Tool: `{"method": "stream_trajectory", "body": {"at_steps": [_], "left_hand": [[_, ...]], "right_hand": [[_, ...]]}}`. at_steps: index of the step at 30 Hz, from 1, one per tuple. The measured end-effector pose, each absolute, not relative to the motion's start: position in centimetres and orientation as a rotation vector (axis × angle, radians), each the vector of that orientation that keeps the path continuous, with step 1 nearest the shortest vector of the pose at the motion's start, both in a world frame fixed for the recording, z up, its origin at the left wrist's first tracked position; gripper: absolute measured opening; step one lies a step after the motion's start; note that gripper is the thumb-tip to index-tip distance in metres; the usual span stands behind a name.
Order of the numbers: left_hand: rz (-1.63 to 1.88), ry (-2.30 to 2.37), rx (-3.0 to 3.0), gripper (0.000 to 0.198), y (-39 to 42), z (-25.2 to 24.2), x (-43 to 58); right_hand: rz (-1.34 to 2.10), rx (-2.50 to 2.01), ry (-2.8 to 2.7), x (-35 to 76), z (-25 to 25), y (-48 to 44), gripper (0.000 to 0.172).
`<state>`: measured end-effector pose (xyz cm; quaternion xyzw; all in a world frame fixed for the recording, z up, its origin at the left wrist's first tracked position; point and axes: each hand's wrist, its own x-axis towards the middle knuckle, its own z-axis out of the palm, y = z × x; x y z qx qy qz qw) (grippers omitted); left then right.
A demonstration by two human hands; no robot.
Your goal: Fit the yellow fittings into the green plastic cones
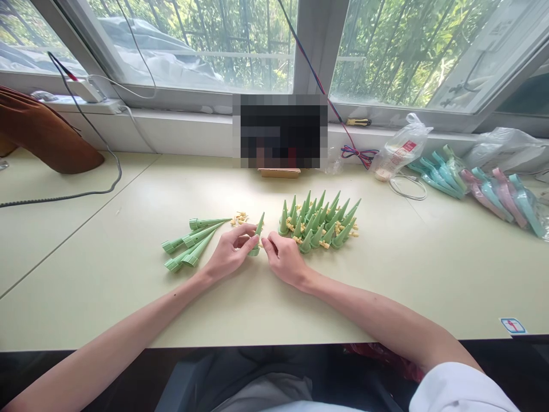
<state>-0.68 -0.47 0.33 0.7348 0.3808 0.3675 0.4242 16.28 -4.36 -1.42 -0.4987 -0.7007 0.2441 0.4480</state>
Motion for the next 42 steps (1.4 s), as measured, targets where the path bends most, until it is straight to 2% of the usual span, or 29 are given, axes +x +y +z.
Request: {"method": "stream_trajectory", "body": {"at_steps": [6,17,35,42], "left_hand": [[0.935,0.98,1.826,0.019,-0.54,0.24,-0.52],[1.019,1.07,1.738,0.022,-0.31,0.16,-0.51],[1.045,1.053,1.745,0.029,-0.35,0.1,-0.5],[1.025,1.032,1.738,0.026,-0.5,0.39,-0.53]], "right_hand": [[0.632,-1.237,-1.692,16.26,-1.32,-4.4,0.033],[0.594,-1.221,-1.653,16.09,-0.66,-4.68,0.014],[0.611,-1.246,-1.714,16.3,-1.08,-4.34,0.019],[0.626,-1.235,-1.731,16.43,-1.19,-4.4,0.02]]}}
